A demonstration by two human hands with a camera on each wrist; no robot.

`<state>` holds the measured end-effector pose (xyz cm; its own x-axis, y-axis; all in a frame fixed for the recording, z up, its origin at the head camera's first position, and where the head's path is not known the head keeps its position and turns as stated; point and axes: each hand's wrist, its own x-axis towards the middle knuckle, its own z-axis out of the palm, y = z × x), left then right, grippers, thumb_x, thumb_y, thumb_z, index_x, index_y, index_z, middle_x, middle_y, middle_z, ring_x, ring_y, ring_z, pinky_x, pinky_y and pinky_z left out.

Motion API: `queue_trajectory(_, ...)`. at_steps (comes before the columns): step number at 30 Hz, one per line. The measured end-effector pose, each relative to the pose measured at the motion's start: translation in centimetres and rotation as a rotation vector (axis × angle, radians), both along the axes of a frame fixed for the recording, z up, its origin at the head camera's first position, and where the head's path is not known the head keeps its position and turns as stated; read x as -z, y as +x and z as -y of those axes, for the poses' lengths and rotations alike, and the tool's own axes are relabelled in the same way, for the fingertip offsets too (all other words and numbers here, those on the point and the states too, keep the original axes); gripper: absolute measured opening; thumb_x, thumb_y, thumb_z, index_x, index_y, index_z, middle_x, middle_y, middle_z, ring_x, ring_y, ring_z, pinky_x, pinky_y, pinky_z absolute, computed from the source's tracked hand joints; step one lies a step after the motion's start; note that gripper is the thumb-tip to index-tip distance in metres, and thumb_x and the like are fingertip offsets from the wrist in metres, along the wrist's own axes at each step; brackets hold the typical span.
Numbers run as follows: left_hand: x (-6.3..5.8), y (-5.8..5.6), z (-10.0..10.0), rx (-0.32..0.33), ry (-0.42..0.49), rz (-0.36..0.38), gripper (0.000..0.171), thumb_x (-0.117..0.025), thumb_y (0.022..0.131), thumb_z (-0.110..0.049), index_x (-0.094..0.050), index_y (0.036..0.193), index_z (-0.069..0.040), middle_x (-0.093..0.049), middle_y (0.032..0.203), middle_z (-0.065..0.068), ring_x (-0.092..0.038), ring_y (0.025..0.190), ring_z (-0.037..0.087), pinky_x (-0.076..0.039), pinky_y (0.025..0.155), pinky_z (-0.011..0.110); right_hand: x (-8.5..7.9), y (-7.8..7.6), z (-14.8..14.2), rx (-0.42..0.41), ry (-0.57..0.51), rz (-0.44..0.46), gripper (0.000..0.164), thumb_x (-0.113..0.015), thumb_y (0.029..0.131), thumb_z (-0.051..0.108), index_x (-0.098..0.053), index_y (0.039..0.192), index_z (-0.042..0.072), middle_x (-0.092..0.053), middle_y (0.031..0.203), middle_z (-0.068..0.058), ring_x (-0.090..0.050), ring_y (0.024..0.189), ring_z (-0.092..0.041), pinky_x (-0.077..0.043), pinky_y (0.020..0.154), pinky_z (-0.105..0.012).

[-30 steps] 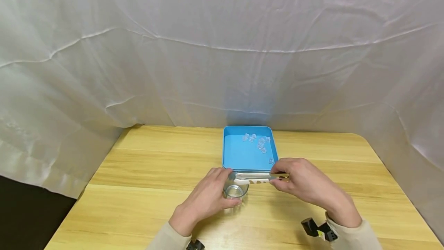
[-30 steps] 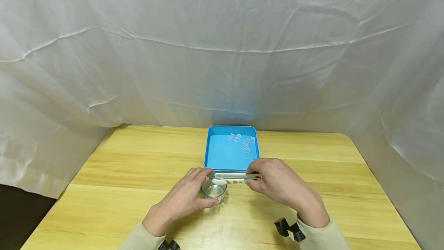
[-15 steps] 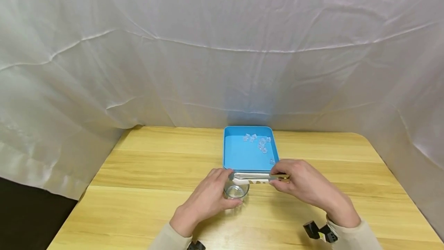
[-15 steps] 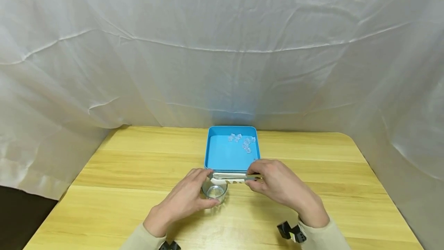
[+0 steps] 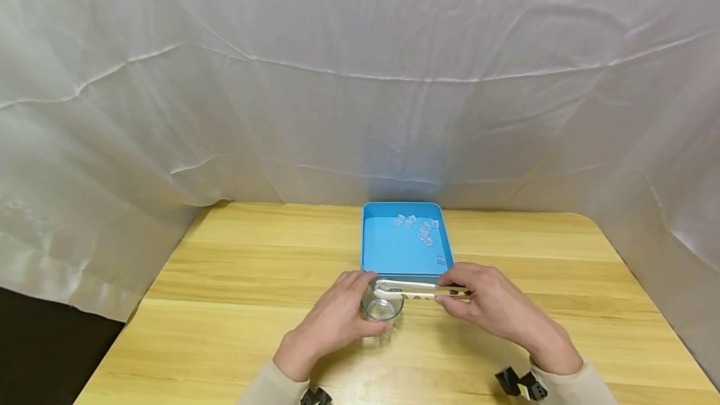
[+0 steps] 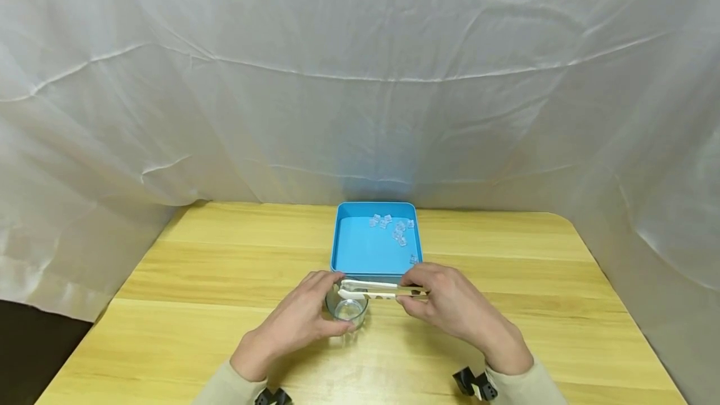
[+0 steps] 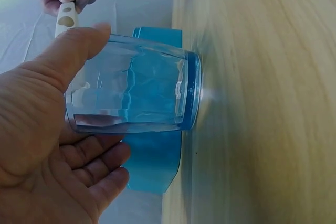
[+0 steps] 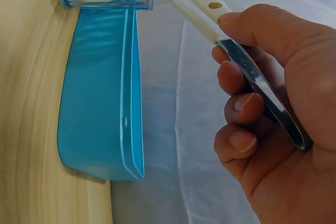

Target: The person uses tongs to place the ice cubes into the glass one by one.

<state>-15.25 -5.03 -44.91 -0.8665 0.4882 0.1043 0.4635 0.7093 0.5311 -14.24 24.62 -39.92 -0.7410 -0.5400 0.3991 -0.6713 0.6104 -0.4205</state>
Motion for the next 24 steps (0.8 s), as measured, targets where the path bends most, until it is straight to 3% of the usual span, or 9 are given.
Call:
queue_trajectory(11,-0.12,0.0,0.03,0.0,-0.002,-0.005,0.087,-0.088,0.082,-0.051,-0.054,0.15,-0.009,-0.062,0.144,0.007,-0.057,0.132,0.023,-0.054,0.109,0.044,-0.46,0.25,-0.1,0.011,0.039,0.03,0.014,-0.08,0.094,0.015,-0.074,0.099,0.026,-0.069,0.093,0.018,-0.06,0.082,0.005,-0.057,0.067,-0.023)
queue_trajectory(20,-0.1,-0.05,0.16,0.039,-0.066,-0.193,0.08,-0.085,0.083,-0.056,-0.059,0.142,-0.009,-0.066,0.136,0.005,-0.058,0.127,0.022,-0.054,0.109,0.039,-0.64,0.4,0.02,0.002,0.077,0.037,0.011,-0.079,0.095,0.018,-0.074,0.1,0.027,-0.07,0.095,0.018,-0.062,0.084,0.004,-0.058,0.07,-0.025)
queue_trajectory(24,-0.14,-0.07,0.13,0.047,-0.075,-0.214,0.077,-0.085,0.084,-0.056,-0.06,0.14,-0.009,-0.066,0.135,0.005,-0.059,0.126,0.021,-0.055,0.107,0.038,-0.69,0.47,0.08,0.007,0.091,0.037,0.01,-0.079,0.096,0.019,-0.074,0.101,0.026,-0.071,0.097,0.017,-0.064,0.086,0.002,-0.059,0.071,-0.026)
